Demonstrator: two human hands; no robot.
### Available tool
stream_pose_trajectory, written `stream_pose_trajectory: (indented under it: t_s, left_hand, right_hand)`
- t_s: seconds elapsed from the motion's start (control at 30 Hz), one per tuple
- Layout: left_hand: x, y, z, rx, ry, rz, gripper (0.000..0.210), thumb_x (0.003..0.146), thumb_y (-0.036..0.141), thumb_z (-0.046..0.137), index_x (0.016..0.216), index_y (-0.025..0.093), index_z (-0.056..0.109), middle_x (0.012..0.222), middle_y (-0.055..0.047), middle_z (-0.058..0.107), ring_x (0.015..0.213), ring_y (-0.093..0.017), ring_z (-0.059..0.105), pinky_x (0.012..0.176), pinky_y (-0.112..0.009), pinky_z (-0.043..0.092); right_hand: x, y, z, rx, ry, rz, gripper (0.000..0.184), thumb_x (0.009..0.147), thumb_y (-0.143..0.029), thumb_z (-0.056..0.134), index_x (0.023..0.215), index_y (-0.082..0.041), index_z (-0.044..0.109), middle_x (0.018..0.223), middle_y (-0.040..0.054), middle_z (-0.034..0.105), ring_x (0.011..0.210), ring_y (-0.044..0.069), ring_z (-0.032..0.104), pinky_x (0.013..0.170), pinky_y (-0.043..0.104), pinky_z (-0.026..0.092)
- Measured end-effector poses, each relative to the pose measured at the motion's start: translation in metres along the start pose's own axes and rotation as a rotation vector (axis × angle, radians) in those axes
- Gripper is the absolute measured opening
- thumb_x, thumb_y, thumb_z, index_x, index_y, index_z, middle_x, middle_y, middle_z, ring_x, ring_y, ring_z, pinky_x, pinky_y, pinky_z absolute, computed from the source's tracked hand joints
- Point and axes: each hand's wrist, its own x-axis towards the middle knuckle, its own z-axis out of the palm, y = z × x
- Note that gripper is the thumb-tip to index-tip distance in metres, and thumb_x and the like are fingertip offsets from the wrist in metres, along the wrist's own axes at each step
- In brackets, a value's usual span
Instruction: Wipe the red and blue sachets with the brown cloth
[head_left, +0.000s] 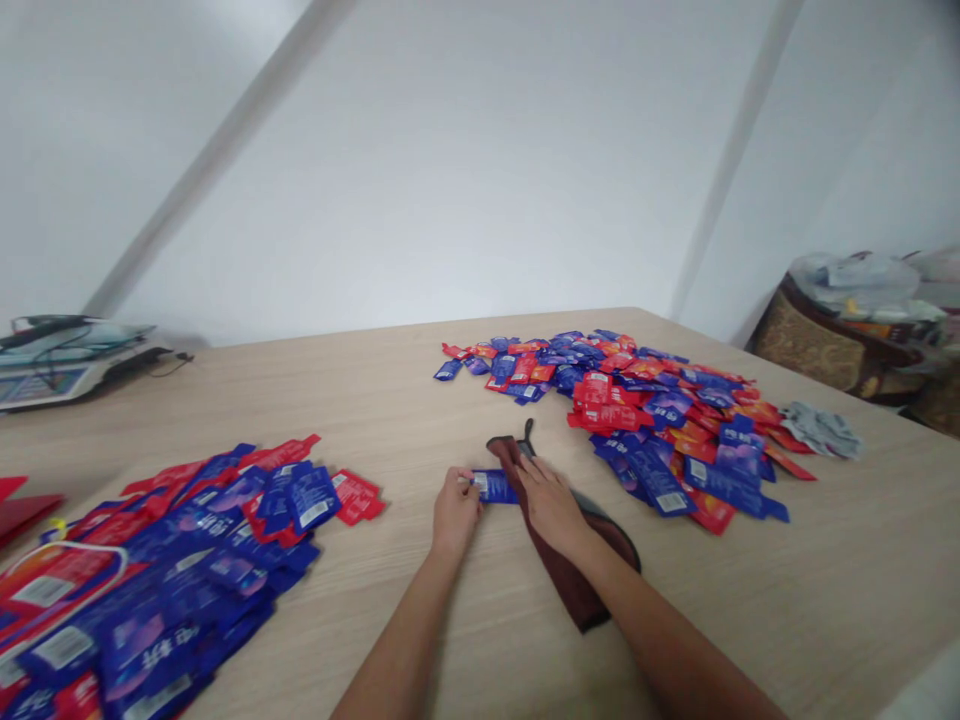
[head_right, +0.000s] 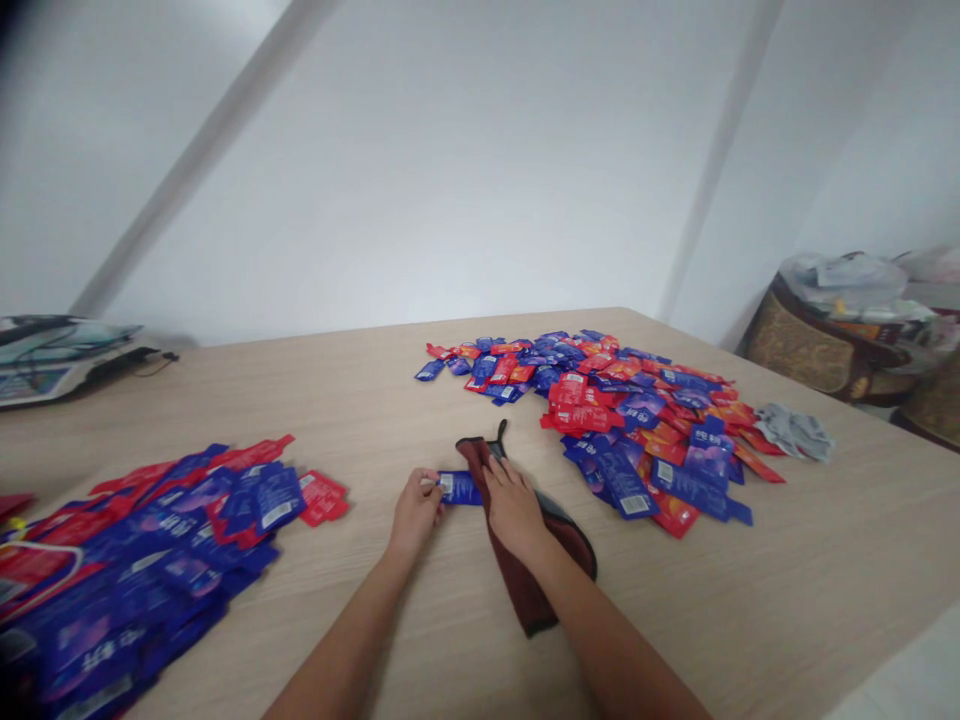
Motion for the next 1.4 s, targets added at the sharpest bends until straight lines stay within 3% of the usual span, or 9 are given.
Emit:
stream_pose_trajectory:
  t_s: [0.23, 0.37, 0.47, 0.6, 0.73, 0.9, 1.07, 1.23, 1.4]
  left_hand:
    - [0.002, 0.003, -0.036, 0.569, 0.242, 0.296, 0.018, 0.072, 0.011, 0.048, 0.088, 0.019, 0.049, 0.085, -0.005, 0.058, 0.090, -0.022, 0.055, 0.078, -0.033, 0.042]
    - [-0.006, 0.010, -0.020, 0.518, -0.025, 0.616, 0.021, 0.072, 0.008, 0.047, 0.086, 0.021, 0.054, 0.094, -0.005, 0.058, 0.096, -0.020, 0.052, 0.087, -0.034, 0.042]
    - [-0.009, 0.009, -0.007, 0.536, -0.205, 0.716, 0.021, 0.079, 0.018, 0.049, 0.098, 0.022, 0.058, 0.106, -0.005, 0.060, 0.105, -0.019, 0.052, 0.094, -0.035, 0.040]
    - [-0.002, -0.003, -0.014, 0.760, -0.149, 0.628, 0.048, 0.088, 0.039, 0.042, 0.131, 0.019, 0.044, 0.137, -0.010, 0.046, 0.128, -0.024, 0.037, 0.108, -0.045, 0.023]
    - [0.012, -0.017, -0.037, 1.028, 0.010, 0.285, 0.061, 0.090, 0.050, 0.032, 0.139, 0.015, 0.035, 0.146, -0.015, 0.030, 0.137, -0.031, 0.020, 0.108, -0.055, 0.013]
    - [0.021, -0.034, -0.075, 1.181, 0.195, -0.021, 0.063, 0.087, 0.058, 0.030, 0.139, 0.023, 0.034, 0.147, -0.021, 0.025, 0.134, -0.042, 0.018, 0.098, -0.063, 0.021]
    - [0.021, -0.041, -0.112, 1.231, 0.259, -0.178, 0.070, 0.086, 0.058, 0.032, 0.137, 0.010, 0.036, 0.134, -0.032, 0.038, 0.120, -0.044, 0.043, 0.090, -0.054, 0.034]
    - [0.026, -0.025, -0.123, 1.226, 0.143, -0.091, 0.054, 0.086, 0.047, 0.036, 0.112, 0.007, 0.061, 0.115, -0.027, 0.058, 0.114, -0.040, 0.049, 0.089, -0.049, 0.037]
    - [0.045, -0.005, -0.071, 1.063, 0.051, 0.211, 0.048, 0.091, 0.035, 0.029, 0.119, 0.005, 0.054, 0.124, -0.022, 0.055, 0.120, -0.029, 0.047, 0.099, -0.040, 0.033]
  right_hand:
    - [0.003, 0.027, -0.001, 0.003, 0.091, 0.087, 0.055, 0.081, -0.010, 0.035, 0.134, -0.019, 0.044, 0.144, 0.0027, 0.036, 0.132, 0.021, 0.029, 0.103, 0.037, 0.028]
    - [0.002, 0.026, 0.003, 0.006, 0.095, 0.080, 0.054, 0.082, -0.010, 0.035, 0.134, -0.022, 0.044, 0.144, 0.0009, 0.036, 0.131, 0.020, 0.030, 0.103, 0.037, 0.027]
    - [0.002, 0.027, 0.004, 0.001, 0.099, 0.078, 0.055, 0.082, -0.010, 0.035, 0.135, -0.024, 0.043, 0.144, 0.0001, 0.037, 0.131, 0.019, 0.030, 0.103, 0.037, 0.028]
    - [0.003, 0.029, 0.004, -0.006, 0.095, 0.078, 0.055, 0.082, -0.012, 0.036, 0.135, -0.025, 0.042, 0.144, -0.0001, 0.036, 0.131, 0.020, 0.030, 0.102, 0.037, 0.028]
    - [0.002, 0.028, 0.003, -0.005, 0.082, 0.076, 0.052, 0.084, -0.014, 0.035, 0.134, -0.025, 0.043, 0.145, -0.0007, 0.036, 0.131, 0.020, 0.029, 0.103, 0.036, 0.027]
    - [0.002, 0.026, 0.001, 0.001, 0.069, 0.089, 0.052, 0.084, -0.014, 0.035, 0.135, -0.025, 0.043, 0.145, -0.0006, 0.035, 0.131, 0.020, 0.029, 0.103, 0.037, 0.027]
    - [0.002, 0.024, -0.001, 0.022, 0.081, 0.080, 0.053, 0.083, -0.013, 0.036, 0.134, -0.025, 0.044, 0.144, 0.0002, 0.036, 0.131, 0.021, 0.030, 0.103, 0.038, 0.027]
    - [0.002, 0.021, -0.003, 0.039, 0.093, 0.096, 0.052, 0.082, -0.012, 0.038, 0.132, -0.025, 0.047, 0.143, 0.0011, 0.038, 0.130, 0.022, 0.031, 0.103, 0.039, 0.026]
    - [0.004, 0.021, 0.001, 0.067, 0.151, 0.114, 0.051, 0.080, -0.009, 0.038, 0.127, -0.024, 0.051, 0.139, 0.0017, 0.043, 0.127, 0.021, 0.035, 0.103, 0.038, 0.027]
